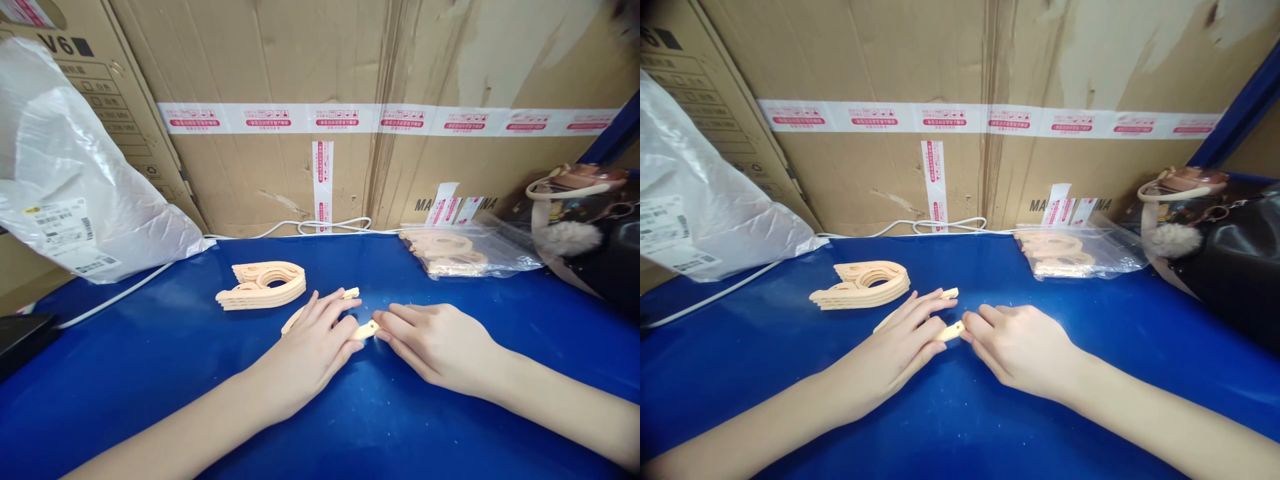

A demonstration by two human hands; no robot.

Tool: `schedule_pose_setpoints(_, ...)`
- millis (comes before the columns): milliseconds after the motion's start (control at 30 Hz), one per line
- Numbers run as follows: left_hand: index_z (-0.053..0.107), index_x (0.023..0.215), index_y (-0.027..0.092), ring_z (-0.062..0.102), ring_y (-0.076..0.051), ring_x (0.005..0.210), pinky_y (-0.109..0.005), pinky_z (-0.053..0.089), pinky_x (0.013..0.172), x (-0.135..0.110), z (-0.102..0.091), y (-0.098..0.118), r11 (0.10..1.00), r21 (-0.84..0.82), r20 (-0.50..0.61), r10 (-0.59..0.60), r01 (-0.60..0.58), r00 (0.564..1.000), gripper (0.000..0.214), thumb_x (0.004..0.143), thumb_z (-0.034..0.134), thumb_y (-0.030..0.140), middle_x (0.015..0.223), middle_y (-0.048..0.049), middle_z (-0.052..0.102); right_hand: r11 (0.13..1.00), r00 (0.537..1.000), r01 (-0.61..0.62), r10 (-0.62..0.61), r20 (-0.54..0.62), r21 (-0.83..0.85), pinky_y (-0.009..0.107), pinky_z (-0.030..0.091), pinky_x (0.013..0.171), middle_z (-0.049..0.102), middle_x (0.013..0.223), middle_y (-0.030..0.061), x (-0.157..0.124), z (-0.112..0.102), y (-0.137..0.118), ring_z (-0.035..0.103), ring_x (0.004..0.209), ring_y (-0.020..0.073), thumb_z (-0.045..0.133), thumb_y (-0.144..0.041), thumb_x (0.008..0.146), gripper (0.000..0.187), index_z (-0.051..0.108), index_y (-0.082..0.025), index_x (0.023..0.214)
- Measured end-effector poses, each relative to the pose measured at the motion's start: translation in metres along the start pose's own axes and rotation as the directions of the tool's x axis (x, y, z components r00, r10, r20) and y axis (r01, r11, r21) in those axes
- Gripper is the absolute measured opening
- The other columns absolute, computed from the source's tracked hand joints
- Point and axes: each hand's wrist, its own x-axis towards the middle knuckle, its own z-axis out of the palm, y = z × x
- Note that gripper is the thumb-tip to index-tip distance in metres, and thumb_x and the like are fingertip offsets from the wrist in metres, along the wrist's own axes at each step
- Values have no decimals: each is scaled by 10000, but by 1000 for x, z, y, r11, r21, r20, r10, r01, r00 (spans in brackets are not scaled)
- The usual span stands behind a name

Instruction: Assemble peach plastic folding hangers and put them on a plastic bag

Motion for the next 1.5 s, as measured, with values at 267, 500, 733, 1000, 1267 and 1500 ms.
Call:
schedule_pose_setpoints(267,544,1017,202,287,-228,1427,-529,247,1173,-1,-1,-1,1000,-20,37,21,-20,999,259,1037,312,317,1433,-62,473,999,999,32,-32,-38,12,308,418,566,626,772,18,0,0,4,614,614,167,328,-302,1006,332,633,-174,1038)
schedule_pose_setpoints(500,549,1040,199,303,-228,1419,-520,254,1172,-1,-1,-3,999,-35,11,16,-16,1000,246,1033,332,315,1414,-67,490,994,1000,-27,27,3,106,290,369,529,614,733,12,0,0,5,614,599,155,293,-340,1023,384,642,-189,969)
schedule_pose_setpoints(733,541,988,189,341,-236,1397,-496,291,1159,0,-4,-1,997,-83,-11,-8,7,1000,214,1023,366,308,1427,-91,473,894,957,-246,163,241,375,254,360,551,631,737,6,6,-9,0,597,587,148,283,-350,1031,319,526,-208,881)
schedule_pose_setpoints(1000,547,1031,193,351,-237,1392,-516,276,1160,-2,-1,-1,998,-68,-18,-2,0,1000,225,1026,359,316,1419,-86,483,888,946,-244,130,298,389,259,362,548,623,719,10,6,-7,0,604,592,158,252,-339,1034,333,511,-205,872)
schedule_pose_setpoints(1267,574,1075,193,305,-231,1421,-505,252,1175,-1,-4,1,998,-62,22,18,-17,1000,251,1029,349,293,1417,-84,491,999,999,38,-39,25,38,276,364,544,601,723,12,0,1,3,577,561,136,278,-270,1016,341,566,-181,856)
schedule_pose_setpoints(1500,591,1024,210,298,-230,1425,-529,223,1176,-2,-4,-2,995,-94,45,28,-24,999,266,1030,348,317,1418,-60,499,995,997,72,-72,0,63,270,359,550,593,702,7,2,-1,3,556,561,128,341,-272,992,316,637,-181,929)
